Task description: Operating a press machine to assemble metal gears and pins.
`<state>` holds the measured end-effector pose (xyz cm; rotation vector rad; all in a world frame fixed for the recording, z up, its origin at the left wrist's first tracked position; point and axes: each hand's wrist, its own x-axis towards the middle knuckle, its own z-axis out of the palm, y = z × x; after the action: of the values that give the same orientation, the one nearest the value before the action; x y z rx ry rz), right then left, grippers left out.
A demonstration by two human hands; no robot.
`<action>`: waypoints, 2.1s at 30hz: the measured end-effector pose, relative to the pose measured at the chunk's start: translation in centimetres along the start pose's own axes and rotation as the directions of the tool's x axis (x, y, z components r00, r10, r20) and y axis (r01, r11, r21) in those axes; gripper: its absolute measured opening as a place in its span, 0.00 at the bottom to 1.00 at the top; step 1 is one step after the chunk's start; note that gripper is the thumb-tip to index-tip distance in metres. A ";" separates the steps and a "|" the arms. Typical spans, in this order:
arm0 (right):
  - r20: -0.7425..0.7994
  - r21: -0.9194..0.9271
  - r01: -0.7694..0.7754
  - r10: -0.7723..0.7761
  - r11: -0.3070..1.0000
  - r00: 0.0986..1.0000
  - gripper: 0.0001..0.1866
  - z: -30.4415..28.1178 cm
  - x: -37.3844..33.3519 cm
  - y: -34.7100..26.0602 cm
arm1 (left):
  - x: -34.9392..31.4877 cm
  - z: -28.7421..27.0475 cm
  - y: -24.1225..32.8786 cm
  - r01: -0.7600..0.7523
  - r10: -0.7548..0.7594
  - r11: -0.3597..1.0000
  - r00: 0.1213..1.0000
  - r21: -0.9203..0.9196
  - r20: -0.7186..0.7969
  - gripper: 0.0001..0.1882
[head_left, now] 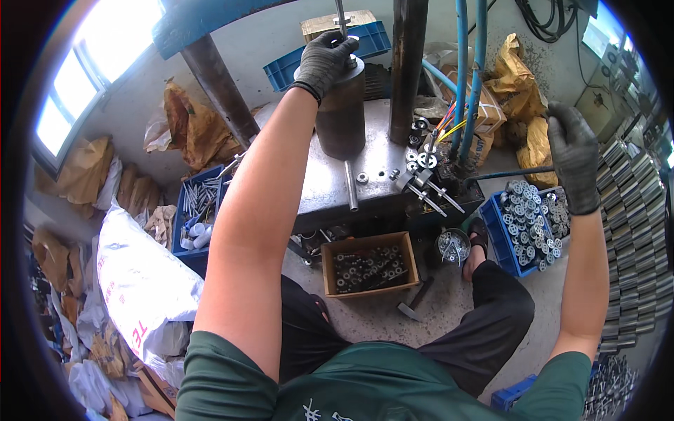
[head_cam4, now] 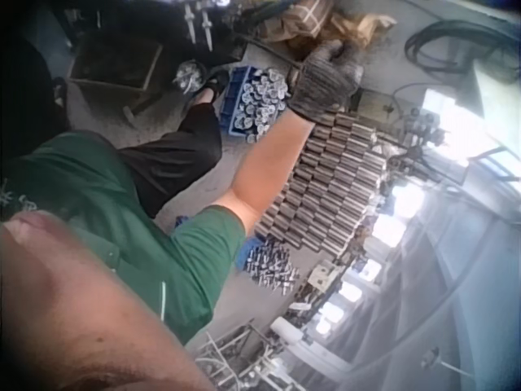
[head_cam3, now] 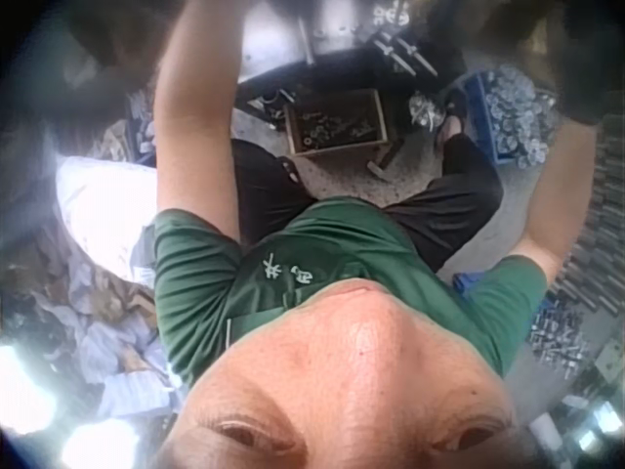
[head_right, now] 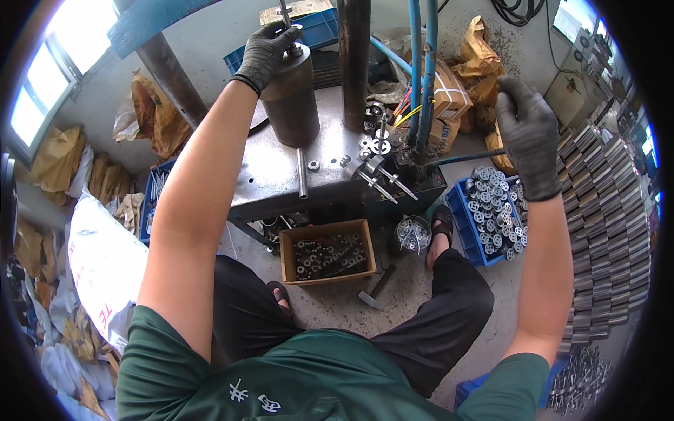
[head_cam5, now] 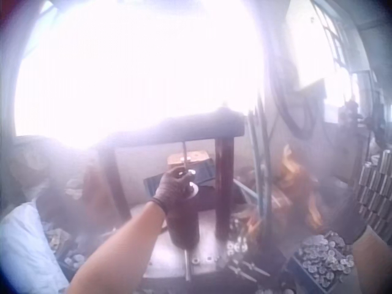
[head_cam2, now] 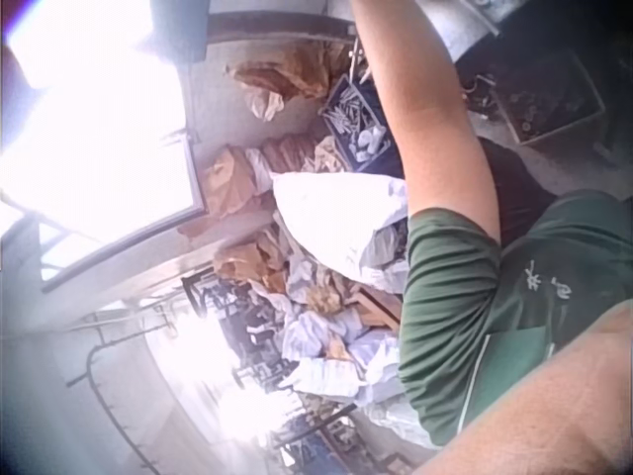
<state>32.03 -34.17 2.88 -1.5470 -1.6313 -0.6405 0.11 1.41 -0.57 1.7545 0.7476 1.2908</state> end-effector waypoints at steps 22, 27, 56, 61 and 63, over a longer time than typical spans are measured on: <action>0.832 -0.107 -0.216 0.206 0.971 0.515 0.13 -6.4 -12.8 -6.7 | 0.5 -0.7 -1.0 0.018 -0.008 0.987 0.998 0.158 -0.063 0.26; 0.752 -0.017 -0.276 0.194 0.961 0.630 0.13 -6.4 -12.3 -6.2 | 1.3 -0.6 -1.9 -0.011 0.019 0.985 0.999 0.172 -0.043 0.27; 0.910 -0.094 -0.211 0.170 0.973 0.378 0.14 -6.7 -13.0 -5.6 | 1.1 -0.4 -1.4 -0.003 0.015 0.978 0.998 0.208 -0.059 0.26; 0.699 -0.027 -0.286 0.222 0.958 0.680 0.14 -6.4 -13.0 -5.8 | 1.7 -0.3 -2.2 0.032 -0.024 0.989 0.998 0.143 -0.053 0.27; 0.614 -0.047 -0.242 0.219 0.969 0.758 0.13 -5.9 -11.2 -6.2 | 1.9 -0.5 -2.2 0.035 -0.030 0.985 0.999 0.169 -0.032 0.27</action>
<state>26.57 -46.32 -1.92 -2.0267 -1.8427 0.0589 0.18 4.19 -1.51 1.8525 0.9222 1.2647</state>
